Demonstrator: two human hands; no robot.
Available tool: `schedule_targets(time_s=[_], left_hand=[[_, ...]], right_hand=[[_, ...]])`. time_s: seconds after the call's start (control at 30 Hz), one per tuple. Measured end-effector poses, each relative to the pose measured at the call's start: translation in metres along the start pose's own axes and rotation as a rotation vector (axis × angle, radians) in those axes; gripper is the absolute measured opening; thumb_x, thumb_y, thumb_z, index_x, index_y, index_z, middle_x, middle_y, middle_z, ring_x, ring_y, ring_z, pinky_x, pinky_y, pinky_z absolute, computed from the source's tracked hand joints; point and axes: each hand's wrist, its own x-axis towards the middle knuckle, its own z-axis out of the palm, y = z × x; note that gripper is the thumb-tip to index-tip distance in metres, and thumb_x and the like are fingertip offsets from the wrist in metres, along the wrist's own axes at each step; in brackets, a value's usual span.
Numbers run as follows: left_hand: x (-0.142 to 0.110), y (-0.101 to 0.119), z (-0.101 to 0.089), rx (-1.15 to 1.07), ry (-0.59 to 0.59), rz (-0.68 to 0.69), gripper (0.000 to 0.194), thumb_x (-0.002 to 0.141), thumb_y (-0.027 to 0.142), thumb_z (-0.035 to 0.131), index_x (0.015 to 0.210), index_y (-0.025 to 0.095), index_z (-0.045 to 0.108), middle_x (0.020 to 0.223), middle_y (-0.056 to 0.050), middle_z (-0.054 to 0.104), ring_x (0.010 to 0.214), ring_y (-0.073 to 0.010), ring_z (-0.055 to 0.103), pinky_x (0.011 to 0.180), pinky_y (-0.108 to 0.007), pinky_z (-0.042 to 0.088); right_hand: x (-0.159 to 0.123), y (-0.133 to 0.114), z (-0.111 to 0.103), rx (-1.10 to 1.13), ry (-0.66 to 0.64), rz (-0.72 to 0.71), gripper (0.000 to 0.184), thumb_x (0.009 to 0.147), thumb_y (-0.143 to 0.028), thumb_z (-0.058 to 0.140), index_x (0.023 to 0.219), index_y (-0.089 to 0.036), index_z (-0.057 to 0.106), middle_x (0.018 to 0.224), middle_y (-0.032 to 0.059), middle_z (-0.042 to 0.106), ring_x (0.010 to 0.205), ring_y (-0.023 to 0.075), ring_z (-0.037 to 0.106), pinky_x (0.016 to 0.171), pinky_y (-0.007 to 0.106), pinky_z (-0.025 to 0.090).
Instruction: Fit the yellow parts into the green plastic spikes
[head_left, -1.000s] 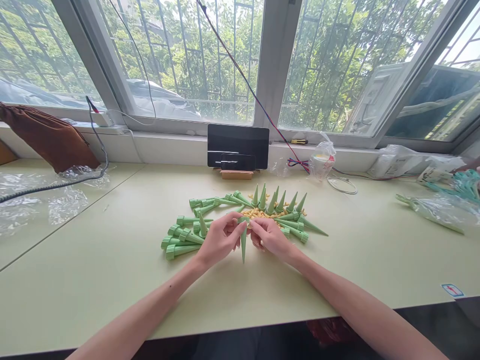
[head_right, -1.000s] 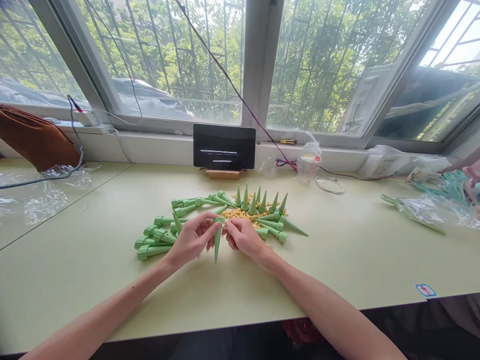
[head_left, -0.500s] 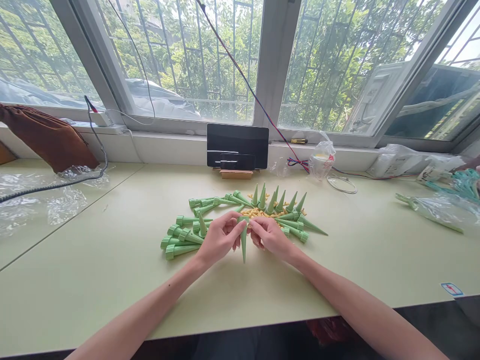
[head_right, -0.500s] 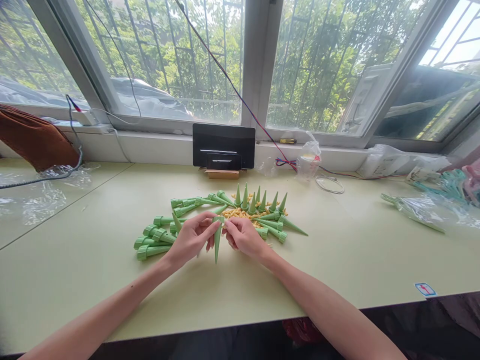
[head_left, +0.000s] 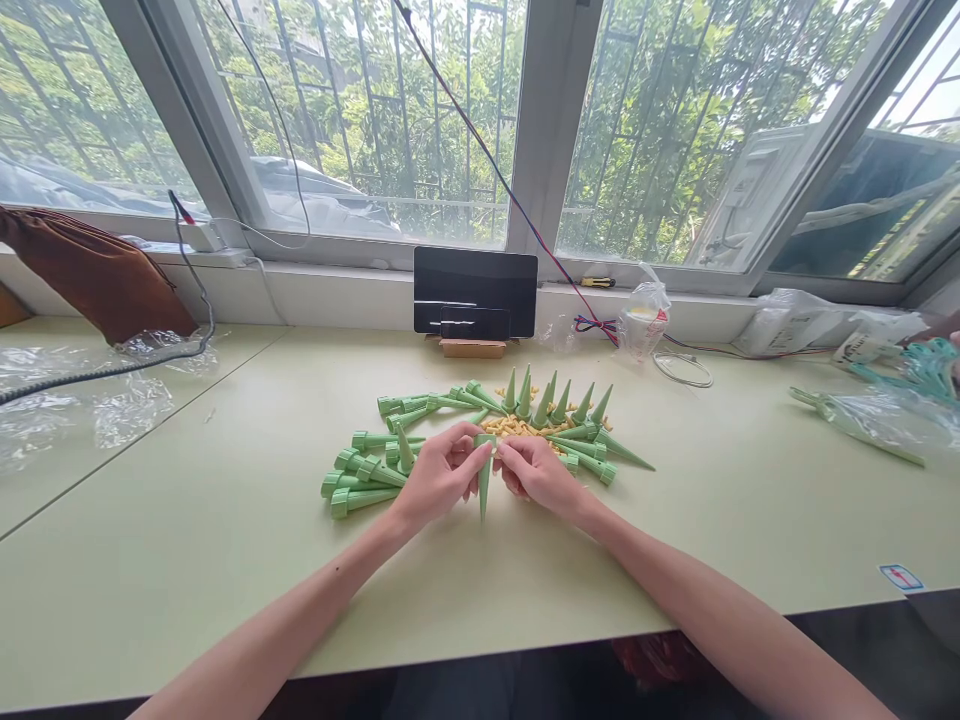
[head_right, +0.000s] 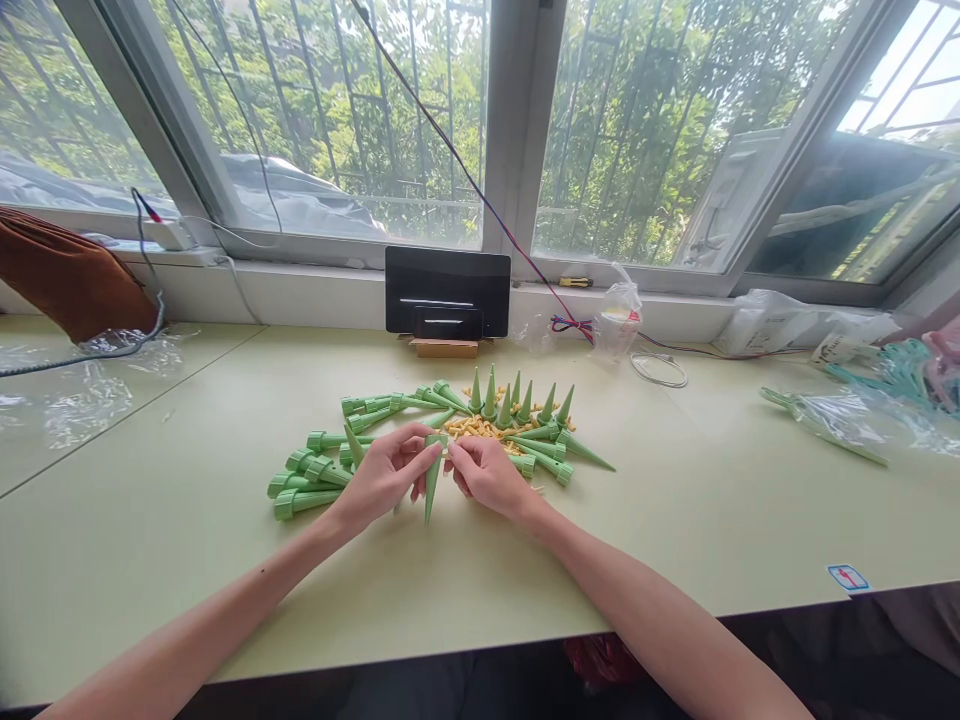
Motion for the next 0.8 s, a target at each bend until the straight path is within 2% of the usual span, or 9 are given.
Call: schedule_targets(time_s=[0.13, 0.3, 0.8], left_hand=[[-0.0002, -0.0018, -0.0008, 0.006, -0.004, 0.000, 0.027, 0.090, 0.046, 0.060, 0.092, 0.019, 0.056, 0.060, 0.006, 0.049, 0.045, -0.0095, 0.053, 0.042, -0.021, 0.046], [-0.0005, -0.0057, -0.0006, -0.001, -0.003, 0.045, 0.027, 0.091, 0.045, 0.060, 0.098, 0.019, 0.058, 0.061, 0.006, 0.049, 0.046, -0.0103, 0.055, 0.043, -0.021, 0.046], [-0.0025, -0.0077, 0.0009, 0.103, 0.036, 0.107, 0.026, 0.092, 0.042, 0.059, 0.105, 0.020, 0.060, 0.065, 0.004, 0.051, 0.049, -0.0099, 0.054, 0.045, -0.022, 0.047]], right_hand=[[0.0002, 0.0004, 0.0007, -0.012, 0.005, 0.012, 0.035, 0.098, -0.039, 0.046, 0.071, -0.019, 0.054, 0.046, -0.0054, 0.046, 0.040, 0.0090, 0.037, 0.043, 0.023, 0.033], [0.0010, -0.0010, 0.0014, 0.054, 0.018, 0.026, 0.034, 0.096, -0.043, 0.049, 0.072, -0.019, 0.054, 0.047, -0.0055, 0.046, 0.039, 0.0089, 0.037, 0.041, 0.023, 0.032], [0.0021, -0.0084, 0.0001, 0.220, -0.044, 0.117, 0.039, 0.091, -0.048, 0.053, 0.065, -0.019, 0.050, 0.045, -0.0075, 0.039, 0.039, 0.0082, 0.038, 0.038, 0.021, 0.031]])
